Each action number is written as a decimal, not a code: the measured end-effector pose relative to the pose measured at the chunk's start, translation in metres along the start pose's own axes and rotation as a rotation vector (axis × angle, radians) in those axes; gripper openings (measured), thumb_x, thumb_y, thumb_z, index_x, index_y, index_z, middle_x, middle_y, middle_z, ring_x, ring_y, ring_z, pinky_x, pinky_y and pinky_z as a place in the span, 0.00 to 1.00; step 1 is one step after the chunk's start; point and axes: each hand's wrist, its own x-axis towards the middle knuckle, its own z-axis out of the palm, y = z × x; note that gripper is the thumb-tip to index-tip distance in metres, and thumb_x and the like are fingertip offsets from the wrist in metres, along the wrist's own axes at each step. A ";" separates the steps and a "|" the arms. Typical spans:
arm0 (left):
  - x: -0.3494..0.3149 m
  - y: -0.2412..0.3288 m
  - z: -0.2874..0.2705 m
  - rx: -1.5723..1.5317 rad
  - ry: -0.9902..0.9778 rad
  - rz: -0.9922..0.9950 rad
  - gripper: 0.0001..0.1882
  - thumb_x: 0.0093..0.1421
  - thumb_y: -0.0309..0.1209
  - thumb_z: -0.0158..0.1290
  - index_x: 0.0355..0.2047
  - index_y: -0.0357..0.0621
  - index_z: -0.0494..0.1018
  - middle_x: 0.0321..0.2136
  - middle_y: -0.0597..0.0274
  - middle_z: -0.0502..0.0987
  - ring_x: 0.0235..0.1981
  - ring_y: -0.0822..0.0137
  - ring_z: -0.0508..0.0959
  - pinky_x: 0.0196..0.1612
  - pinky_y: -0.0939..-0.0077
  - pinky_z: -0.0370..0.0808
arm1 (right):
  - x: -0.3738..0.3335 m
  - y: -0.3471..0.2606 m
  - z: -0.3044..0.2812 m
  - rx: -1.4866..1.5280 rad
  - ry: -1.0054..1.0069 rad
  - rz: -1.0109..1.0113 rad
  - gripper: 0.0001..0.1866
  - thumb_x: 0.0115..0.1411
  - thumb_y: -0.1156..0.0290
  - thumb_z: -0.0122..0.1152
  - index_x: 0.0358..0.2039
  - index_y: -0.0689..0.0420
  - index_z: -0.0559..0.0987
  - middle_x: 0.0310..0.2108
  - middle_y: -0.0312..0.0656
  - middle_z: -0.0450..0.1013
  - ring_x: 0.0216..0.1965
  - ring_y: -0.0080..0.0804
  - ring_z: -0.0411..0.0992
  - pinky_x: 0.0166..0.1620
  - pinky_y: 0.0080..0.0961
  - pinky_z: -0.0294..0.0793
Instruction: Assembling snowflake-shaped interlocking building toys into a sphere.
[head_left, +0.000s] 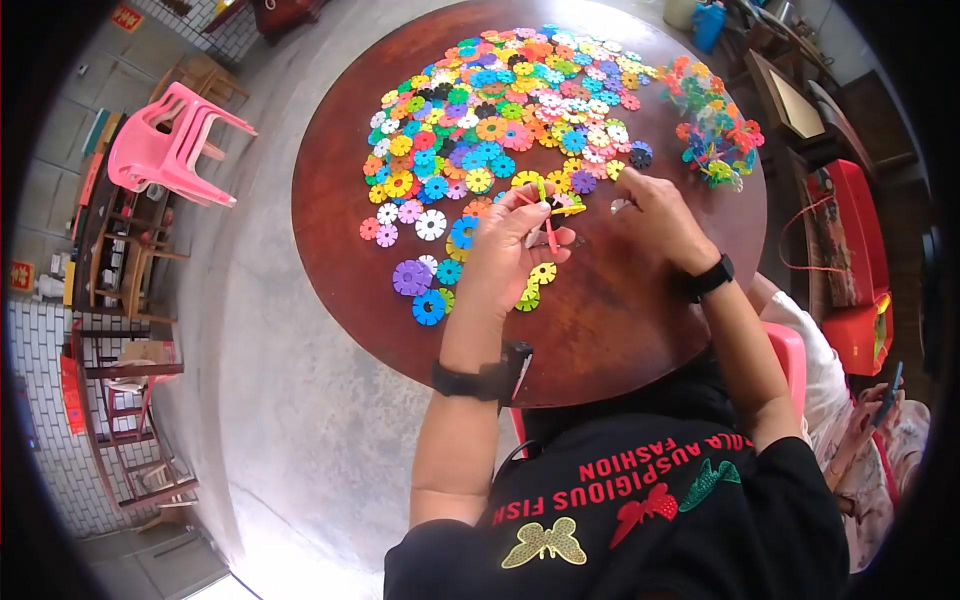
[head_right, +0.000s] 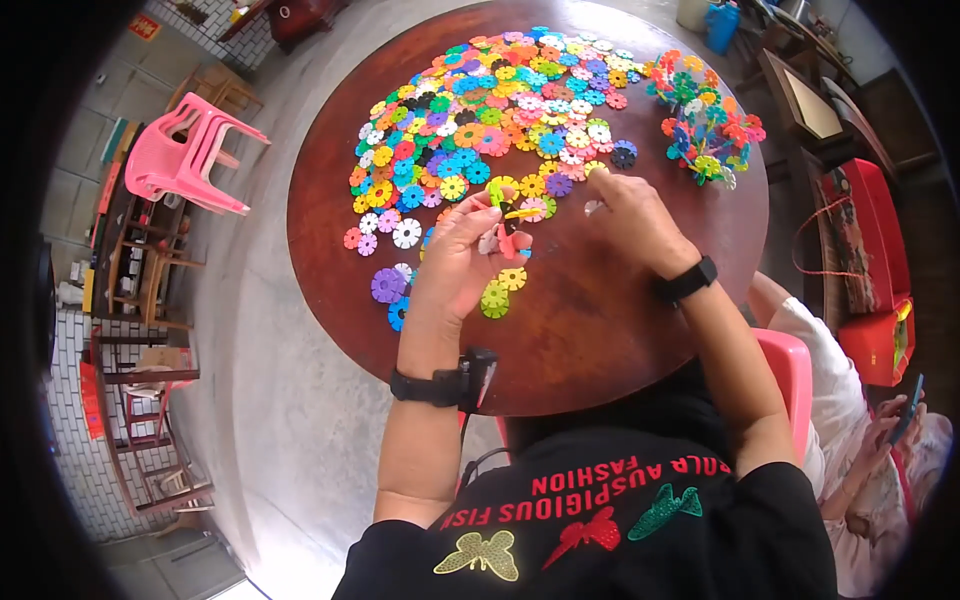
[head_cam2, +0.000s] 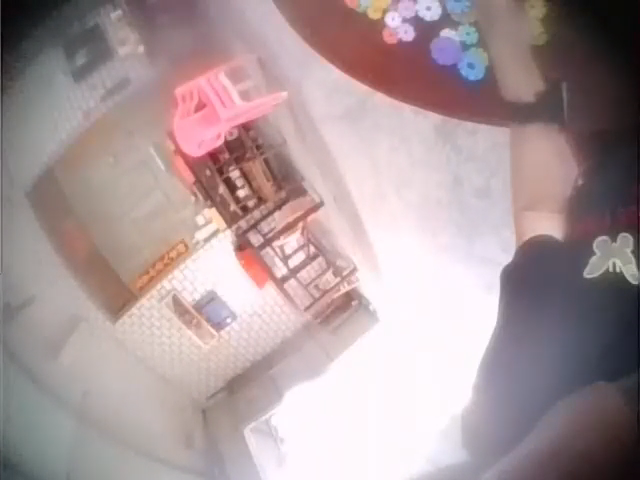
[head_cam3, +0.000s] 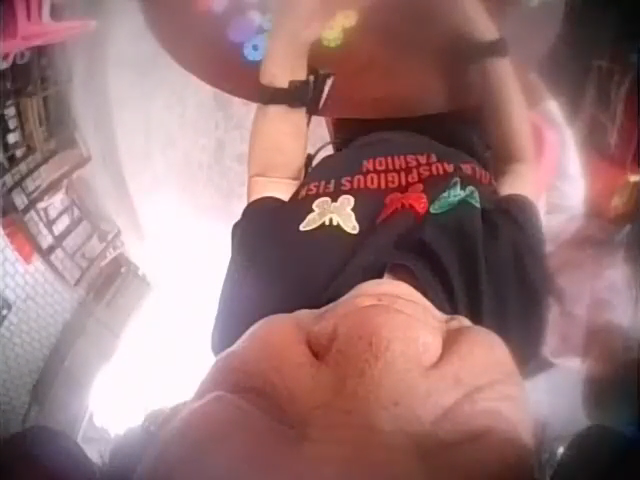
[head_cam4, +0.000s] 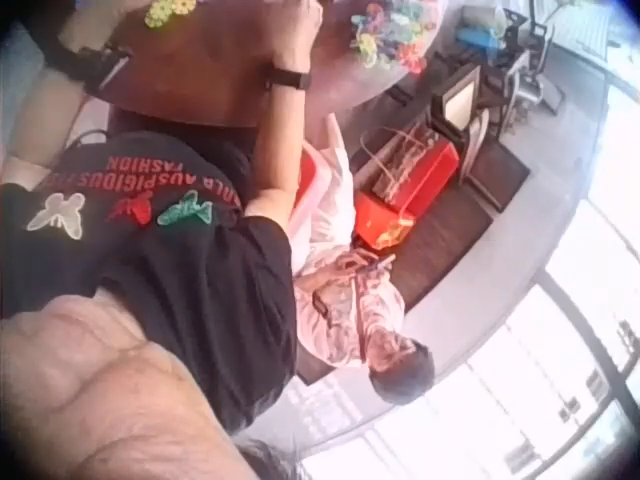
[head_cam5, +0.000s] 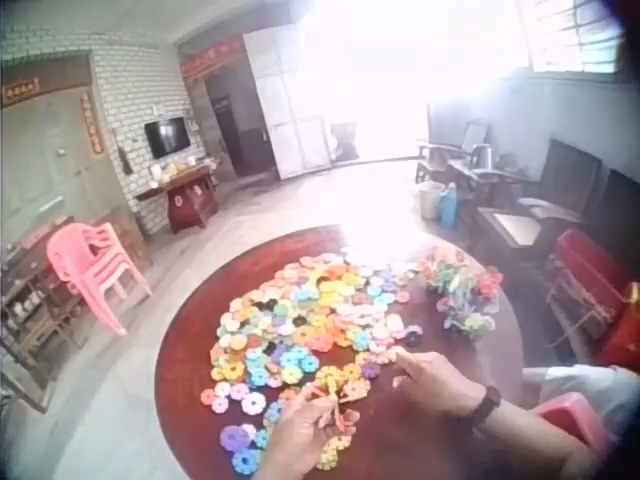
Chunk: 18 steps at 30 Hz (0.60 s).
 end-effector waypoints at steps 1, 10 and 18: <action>0.001 0.000 -0.002 0.013 0.005 -0.002 0.14 0.60 0.28 0.49 0.46 0.42 0.64 0.28 0.58 0.74 0.27 0.60 0.79 0.29 0.69 0.79 | -0.004 -0.004 -0.007 0.099 0.054 0.024 0.09 0.50 0.76 0.57 0.31 0.63 0.69 0.24 0.49 0.68 0.28 0.43 0.70 0.32 0.35 0.68; 0.002 -0.004 -0.001 -0.013 0.153 0.083 0.15 0.57 0.25 0.52 0.45 0.43 0.65 0.29 0.62 0.70 0.22 0.69 0.76 0.19 0.82 0.73 | -0.008 0.012 -0.026 0.029 -0.052 -0.008 0.07 0.46 0.78 0.56 0.29 0.62 0.72 0.22 0.46 0.71 0.25 0.44 0.72 0.30 0.32 0.69; -0.001 -0.001 -0.002 0.028 0.016 0.097 0.26 0.52 0.18 0.50 0.54 0.42 0.65 0.31 0.62 0.72 0.27 0.71 0.74 0.30 0.79 0.73 | 0.020 0.011 -0.020 -0.213 -0.118 0.056 0.11 0.49 0.69 0.62 0.32 0.59 0.73 0.33 0.47 0.71 0.40 0.47 0.71 0.41 0.41 0.69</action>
